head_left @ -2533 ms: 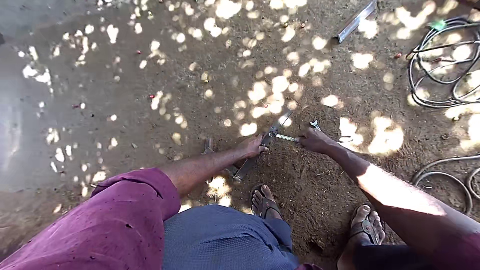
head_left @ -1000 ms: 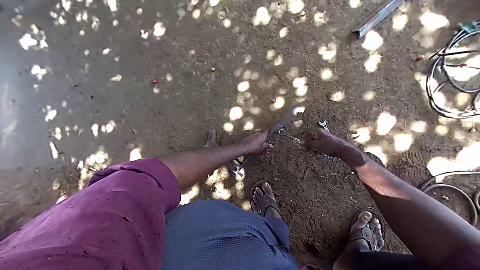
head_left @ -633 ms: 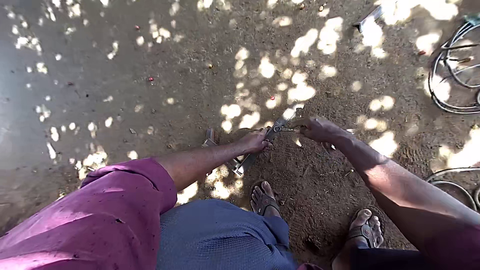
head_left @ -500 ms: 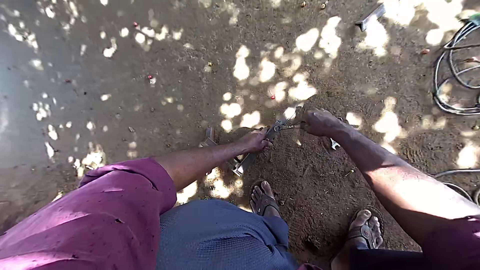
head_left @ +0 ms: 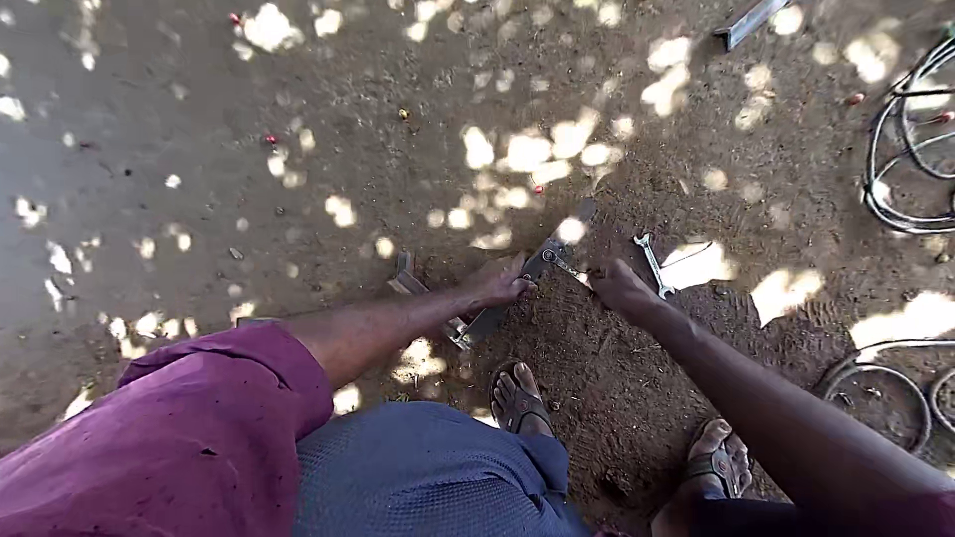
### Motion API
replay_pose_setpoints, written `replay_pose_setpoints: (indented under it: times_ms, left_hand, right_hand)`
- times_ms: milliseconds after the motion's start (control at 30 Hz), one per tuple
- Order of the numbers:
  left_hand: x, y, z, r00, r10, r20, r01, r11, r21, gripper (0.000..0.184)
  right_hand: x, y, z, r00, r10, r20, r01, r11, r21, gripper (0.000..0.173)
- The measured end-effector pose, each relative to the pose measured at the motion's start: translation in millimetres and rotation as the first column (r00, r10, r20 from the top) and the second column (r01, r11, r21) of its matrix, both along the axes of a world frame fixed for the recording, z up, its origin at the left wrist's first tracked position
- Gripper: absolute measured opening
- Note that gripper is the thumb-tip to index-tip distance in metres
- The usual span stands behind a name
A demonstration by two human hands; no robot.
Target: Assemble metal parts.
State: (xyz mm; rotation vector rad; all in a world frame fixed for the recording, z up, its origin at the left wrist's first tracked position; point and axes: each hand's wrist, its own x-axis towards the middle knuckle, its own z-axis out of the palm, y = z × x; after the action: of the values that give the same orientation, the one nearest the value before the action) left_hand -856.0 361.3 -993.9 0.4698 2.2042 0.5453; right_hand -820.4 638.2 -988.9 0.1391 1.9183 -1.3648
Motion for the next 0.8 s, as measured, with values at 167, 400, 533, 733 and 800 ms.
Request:
replay_pose_setpoints:
  times_ms: [167,400,533,733,800]
  left_hand:
    - [-4,-5,-2,1.000,-0.005,-0.015,0.005,1.000,-0.013,0.061]
    - [10,-1,9,0.986,0.162,-0.042,-0.165,0.984,-0.062,0.064]
    - [22,-7,15,0.979,0.202,-0.028,-0.204,0.975,-0.085,0.070]
    - [45,-11,20,0.968,0.248,-0.033,-0.250,0.965,-0.077,0.068]
    - [52,-11,18,0.959,0.282,-0.031,-0.283,0.957,-0.063,0.068]
  right_hand:
    - [25,-37,-8,0.967,-0.254,-0.029,0.255,0.964,0.068,0.025]
    - [13,-24,5,0.953,-0.012,-0.303,0.086,0.969,0.231,0.032]
    - [12,-18,12,0.930,0.171,-0.326,-0.058,0.942,0.329,0.033]
    - [3,-27,14,0.830,0.495,-0.257,-0.327,0.805,0.496,0.038]
    - [-8,-31,15,0.774,0.583,-0.248,-0.381,0.741,0.553,0.038]
